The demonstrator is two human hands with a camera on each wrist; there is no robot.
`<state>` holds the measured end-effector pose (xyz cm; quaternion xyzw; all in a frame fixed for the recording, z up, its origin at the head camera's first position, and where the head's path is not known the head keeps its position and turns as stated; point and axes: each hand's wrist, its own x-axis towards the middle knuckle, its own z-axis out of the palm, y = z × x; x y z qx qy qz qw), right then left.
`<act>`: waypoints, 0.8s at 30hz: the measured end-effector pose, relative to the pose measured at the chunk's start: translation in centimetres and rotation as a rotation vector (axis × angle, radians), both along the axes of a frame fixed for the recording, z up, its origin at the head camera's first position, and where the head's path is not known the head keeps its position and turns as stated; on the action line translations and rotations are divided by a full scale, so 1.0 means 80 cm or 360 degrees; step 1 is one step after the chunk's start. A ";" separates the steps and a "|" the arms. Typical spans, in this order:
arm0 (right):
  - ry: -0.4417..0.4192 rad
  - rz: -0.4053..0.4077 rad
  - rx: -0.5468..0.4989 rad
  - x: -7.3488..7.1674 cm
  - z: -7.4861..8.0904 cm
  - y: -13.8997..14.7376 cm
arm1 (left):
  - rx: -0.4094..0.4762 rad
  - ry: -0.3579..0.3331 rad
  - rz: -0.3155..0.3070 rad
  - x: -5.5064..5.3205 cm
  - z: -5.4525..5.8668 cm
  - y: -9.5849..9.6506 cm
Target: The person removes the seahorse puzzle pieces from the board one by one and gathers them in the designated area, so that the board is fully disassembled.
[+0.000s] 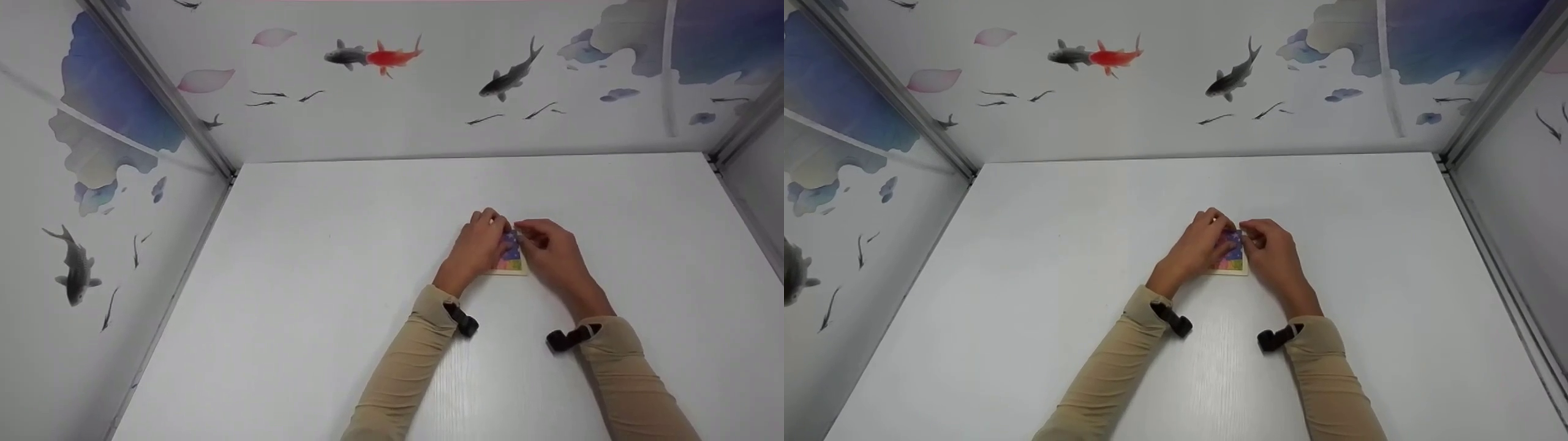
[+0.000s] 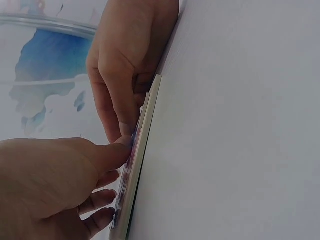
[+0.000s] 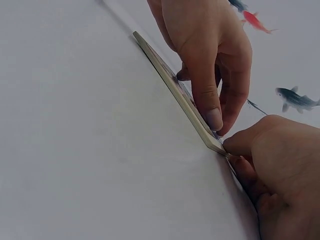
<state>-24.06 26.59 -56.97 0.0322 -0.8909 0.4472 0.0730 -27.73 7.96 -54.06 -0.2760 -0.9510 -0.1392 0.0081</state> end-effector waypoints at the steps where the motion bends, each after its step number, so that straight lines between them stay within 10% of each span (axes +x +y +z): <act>1: -0.0001 -0.0002 0.0000 0.000 0.000 0.000 | 0.0000 -0.0009 0.0002 0.000 0.000 0.001; 24: 0.0020 -0.0025 -0.0030 0.003 0.003 0.001 | 0.0166 -0.0007 -0.0178 -0.004 0.006 -0.004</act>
